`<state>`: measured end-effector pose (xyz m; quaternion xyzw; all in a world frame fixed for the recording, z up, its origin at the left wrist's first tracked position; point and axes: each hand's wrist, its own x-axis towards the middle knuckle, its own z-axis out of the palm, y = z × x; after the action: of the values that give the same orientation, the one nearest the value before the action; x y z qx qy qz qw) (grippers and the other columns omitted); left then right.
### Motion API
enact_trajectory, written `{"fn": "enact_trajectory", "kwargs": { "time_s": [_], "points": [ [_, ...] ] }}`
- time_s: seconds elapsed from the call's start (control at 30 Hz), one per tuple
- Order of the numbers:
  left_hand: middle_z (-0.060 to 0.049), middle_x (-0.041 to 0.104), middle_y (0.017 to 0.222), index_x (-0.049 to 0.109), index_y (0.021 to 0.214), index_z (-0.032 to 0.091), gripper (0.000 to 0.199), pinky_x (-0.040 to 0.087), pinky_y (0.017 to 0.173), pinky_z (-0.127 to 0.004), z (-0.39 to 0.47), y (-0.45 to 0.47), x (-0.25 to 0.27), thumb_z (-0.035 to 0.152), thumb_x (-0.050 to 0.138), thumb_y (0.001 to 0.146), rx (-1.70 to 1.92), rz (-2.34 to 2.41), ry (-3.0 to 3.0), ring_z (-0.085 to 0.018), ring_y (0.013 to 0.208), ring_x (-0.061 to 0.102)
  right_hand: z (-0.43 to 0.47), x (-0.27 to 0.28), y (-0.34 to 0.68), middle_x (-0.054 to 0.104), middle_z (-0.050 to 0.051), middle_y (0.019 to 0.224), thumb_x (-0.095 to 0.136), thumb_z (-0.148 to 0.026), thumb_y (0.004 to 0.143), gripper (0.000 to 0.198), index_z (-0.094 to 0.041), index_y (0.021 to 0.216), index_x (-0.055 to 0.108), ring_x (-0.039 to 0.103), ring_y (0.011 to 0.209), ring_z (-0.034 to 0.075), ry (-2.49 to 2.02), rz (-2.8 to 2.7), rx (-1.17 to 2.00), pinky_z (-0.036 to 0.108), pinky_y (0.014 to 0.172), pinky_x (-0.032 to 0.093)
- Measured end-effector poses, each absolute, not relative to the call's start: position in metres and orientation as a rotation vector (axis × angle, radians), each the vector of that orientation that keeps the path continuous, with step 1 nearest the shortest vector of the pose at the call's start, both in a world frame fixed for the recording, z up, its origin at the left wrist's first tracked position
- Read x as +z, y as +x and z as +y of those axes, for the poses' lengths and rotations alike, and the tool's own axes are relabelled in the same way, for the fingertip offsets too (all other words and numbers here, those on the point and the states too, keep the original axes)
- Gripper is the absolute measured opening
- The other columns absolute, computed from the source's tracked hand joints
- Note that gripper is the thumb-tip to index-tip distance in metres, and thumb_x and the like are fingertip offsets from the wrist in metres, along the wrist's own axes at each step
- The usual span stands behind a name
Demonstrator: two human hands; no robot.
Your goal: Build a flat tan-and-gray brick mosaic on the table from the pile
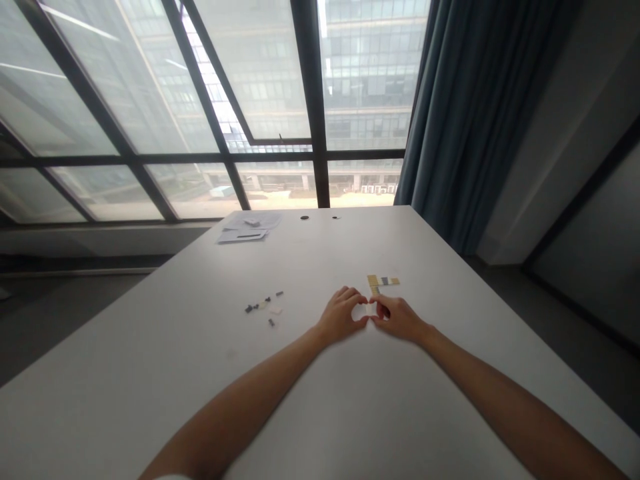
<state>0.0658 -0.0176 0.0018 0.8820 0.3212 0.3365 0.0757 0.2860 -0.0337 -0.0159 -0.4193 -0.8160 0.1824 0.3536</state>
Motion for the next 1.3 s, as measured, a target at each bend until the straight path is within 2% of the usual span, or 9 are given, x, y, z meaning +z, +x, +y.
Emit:
{"fn": "enact_trajectory", "kwargs": {
  "time_s": [1.3],
  "points": [
    [-0.005, 0.066, 0.099, 0.067, 0.102, 0.024, 0.026, 0.05, 0.091, -0.038, -0.0146, 0.0645, -0.0002, 0.025, 0.074, 0.077, 1.002, 0.939, 2.614, -0.022, 0.098, 0.058, -0.0312, -0.0164, 0.2846, 0.059, -0.005, 0.065, 0.069, -0.019, 0.079, 0.027, -0.02, 0.106, 0.065, 0.051, 0.056, 0.01, -1.1, -2.105, 0.495, 0.02, 0.056, 0.039]
  ]
}}
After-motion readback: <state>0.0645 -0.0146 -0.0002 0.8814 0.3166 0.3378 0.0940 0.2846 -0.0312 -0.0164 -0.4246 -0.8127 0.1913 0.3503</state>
